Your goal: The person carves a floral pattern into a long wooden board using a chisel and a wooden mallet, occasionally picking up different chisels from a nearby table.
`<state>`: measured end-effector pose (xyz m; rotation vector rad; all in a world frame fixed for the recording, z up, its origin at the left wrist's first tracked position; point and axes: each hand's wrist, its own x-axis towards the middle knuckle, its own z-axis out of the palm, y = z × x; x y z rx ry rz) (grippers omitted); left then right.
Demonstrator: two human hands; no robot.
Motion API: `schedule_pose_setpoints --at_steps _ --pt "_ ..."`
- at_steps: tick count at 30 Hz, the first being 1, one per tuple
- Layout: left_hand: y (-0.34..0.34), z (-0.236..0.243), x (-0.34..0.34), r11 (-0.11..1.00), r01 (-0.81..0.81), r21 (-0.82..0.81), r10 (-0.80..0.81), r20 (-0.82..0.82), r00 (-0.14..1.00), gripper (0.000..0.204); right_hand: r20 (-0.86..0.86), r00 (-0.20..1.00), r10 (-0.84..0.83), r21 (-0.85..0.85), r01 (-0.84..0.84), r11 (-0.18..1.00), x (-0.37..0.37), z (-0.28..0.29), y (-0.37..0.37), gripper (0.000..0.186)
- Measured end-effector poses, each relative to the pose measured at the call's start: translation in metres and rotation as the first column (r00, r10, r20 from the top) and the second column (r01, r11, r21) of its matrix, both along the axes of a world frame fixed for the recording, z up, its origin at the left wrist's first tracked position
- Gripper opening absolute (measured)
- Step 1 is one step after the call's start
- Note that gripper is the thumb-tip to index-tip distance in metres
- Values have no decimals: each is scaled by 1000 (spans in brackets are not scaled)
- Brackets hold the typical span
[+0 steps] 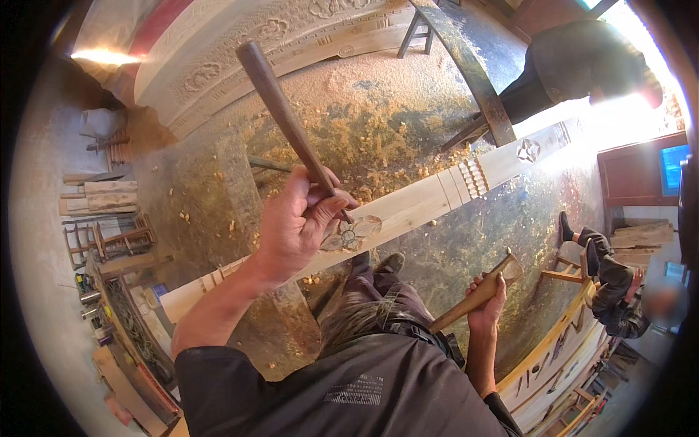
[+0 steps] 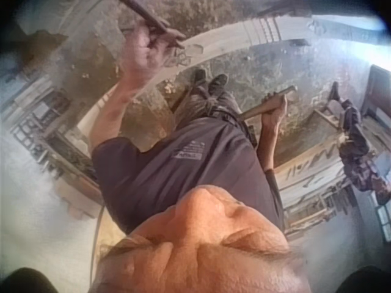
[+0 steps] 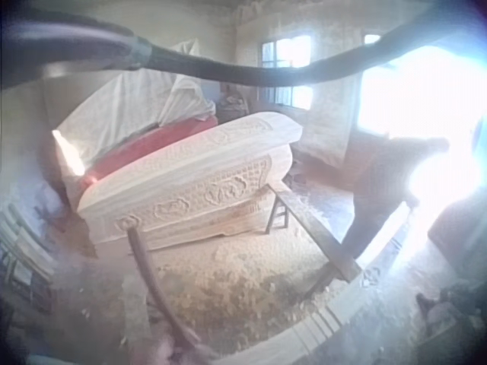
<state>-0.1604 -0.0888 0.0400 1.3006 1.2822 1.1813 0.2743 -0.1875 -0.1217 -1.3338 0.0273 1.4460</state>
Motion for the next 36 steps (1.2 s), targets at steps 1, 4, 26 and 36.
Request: schedule_pose_setpoints --at_steps 1,4,26,36 --pt "-1 2 1 1000 6 -10 -7 -40 999 25 -8 1000 -2 4 2 1000 0 -2 -2 45" --pt "-3 4 2 1000 17 -5 -17 -119 993 24 -6 1000 -22 -24 21 999 -3 -3 -6 46" --pt "-5 9 6 986 118 120 -67 -365 929 21 -30 997 -69 -31 68 997 2 -12 -24 48" --pt "-6 10 8 984 148 95 -84 -481 873 21 -47 997 -59 -10 58 998 4 -11 -25 45"
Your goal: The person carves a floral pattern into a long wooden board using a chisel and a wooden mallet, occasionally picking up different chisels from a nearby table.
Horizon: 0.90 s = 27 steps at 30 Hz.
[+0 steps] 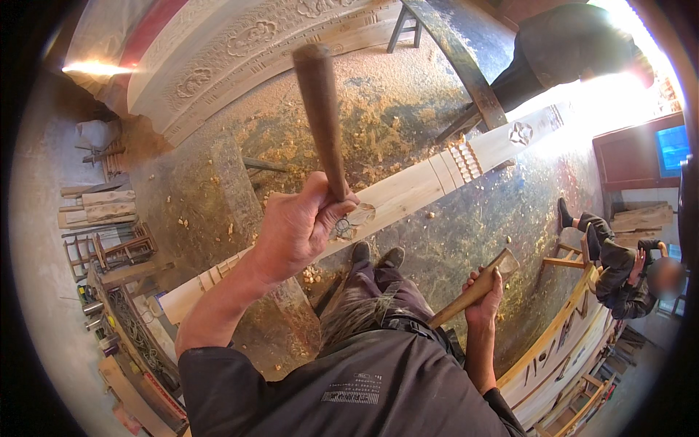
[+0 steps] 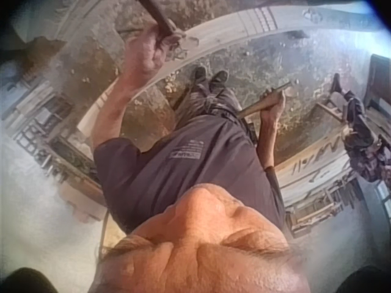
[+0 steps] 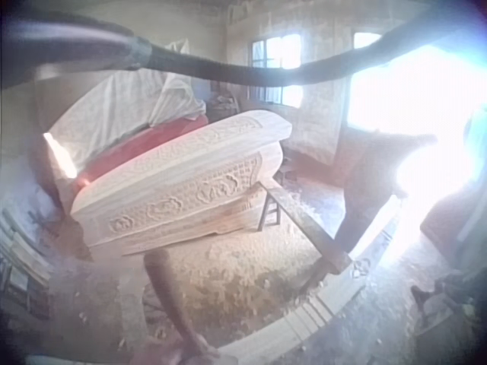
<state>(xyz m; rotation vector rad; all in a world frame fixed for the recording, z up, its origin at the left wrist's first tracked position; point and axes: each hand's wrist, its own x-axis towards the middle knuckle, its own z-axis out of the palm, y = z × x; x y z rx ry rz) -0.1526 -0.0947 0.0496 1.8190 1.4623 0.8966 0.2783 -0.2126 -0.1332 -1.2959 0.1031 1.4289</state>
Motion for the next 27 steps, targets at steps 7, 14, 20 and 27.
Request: schedule_pose_setpoints --at_steps 7,14,20,27 --pt "-6 -8 -4 994 29 108 -12 -155 988 20 92 992 82 46 -87 995 -23 25 11 39" --pt "2 -2 4 997 70 12 -66 -196 978 12 995 90 -52 102 -731 675 -76 189 109 49" --pt "-9 -26 3 993 -53 -108 72 179 981 12 756 -8 -655 245 -924 294 -144 331 183 61" --pt "4 -36 -20 981 76 181 -27 -257 966 31 663 -291 -689 -37 -933 358 -166 341 184 54"
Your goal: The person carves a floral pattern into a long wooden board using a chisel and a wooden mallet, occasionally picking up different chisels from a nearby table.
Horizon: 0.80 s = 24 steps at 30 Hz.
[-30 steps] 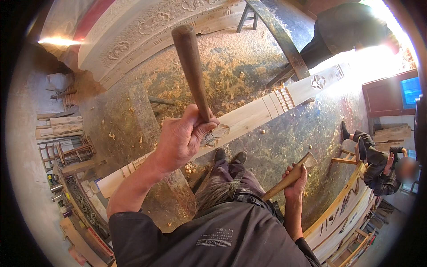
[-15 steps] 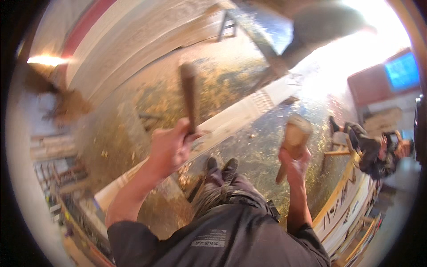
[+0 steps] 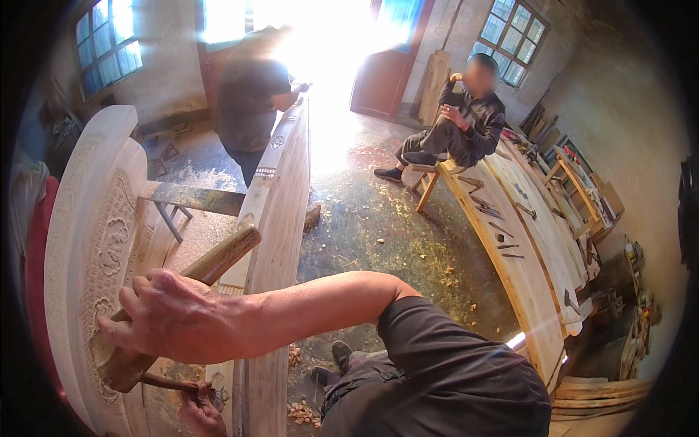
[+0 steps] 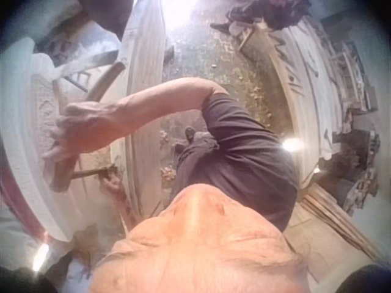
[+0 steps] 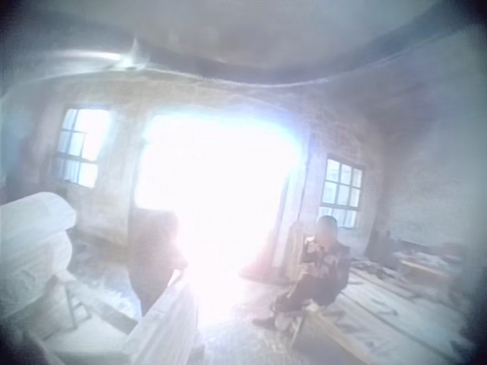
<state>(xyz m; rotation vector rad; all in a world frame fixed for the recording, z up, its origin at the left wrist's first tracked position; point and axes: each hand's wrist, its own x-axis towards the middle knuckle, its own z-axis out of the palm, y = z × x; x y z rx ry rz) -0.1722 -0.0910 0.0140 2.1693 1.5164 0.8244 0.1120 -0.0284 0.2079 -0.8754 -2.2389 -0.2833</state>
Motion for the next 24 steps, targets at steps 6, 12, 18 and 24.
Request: schedule_pose_setpoints --at_steps 6,12,18,24 --pt "-11 24 9 991 -67 -112 72 41 997 33 -42 999 27 5 -26 1000 2 -6 -1 50" --pt "-12 7 15 994 51 -92 -19 319 947 28 -66 998 20 69 -16 997 5 -9 0 48" --pt "-14 19 9 940 0 -341 127 348 929 31 166 986 -35 -30 40 999 -9 2 2 48" --pt "0 3 14 996 11 85 -25 165 986 10 -243 965 94 -59 -112 992 -7 10 13 67"
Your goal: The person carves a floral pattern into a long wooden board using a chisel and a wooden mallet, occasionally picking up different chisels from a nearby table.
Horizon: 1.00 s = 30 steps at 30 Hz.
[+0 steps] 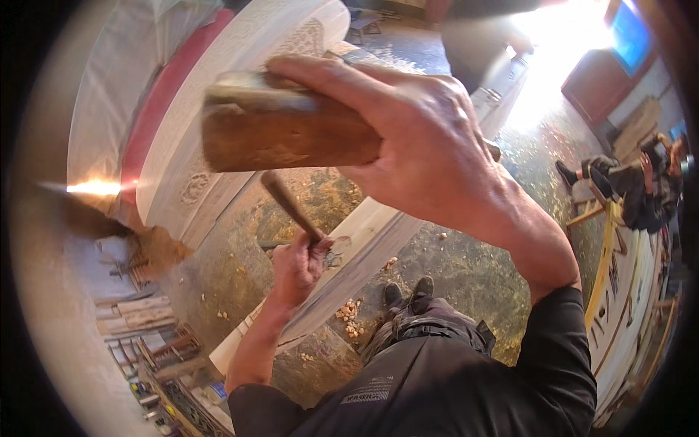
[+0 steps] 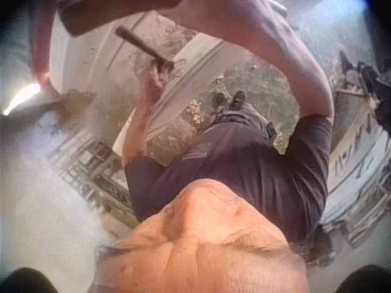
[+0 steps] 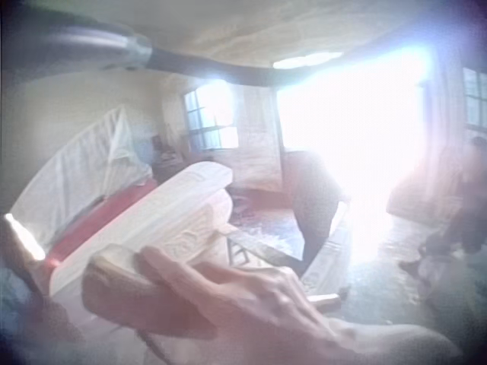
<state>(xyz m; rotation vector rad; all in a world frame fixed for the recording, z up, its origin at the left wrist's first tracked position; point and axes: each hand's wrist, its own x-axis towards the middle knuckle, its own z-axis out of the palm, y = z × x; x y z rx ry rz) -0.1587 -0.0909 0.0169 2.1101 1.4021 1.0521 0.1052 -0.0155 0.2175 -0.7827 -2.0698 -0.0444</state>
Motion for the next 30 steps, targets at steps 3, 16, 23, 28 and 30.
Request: schedule_pose_setpoints --at_steps 3,16,23,28,30 --pt "-5 17 5 997 17 78 -13 -39 999 16 128 992 -1 -14 3 1000 -9 -6 -3 65" --pt "-4 21 12 1000 -6 28 8 -50 999 19 -195 980 36 -30 -42 999 -2 10 7 56" --pt "-5 17 10 997 1 73 1 -24 1000 19 348 923 -165 75 148 986 -7 -4 0 61" --pt "-7 17 7 1000 -2 23 3 -43 999 19 141 987 -71 38 66 997 -2 -4 17 66" --pt "-1 18 13 996 23 84 -20 -31 999 19 -94 995 -41 -228 18 974 5 15 6 64"
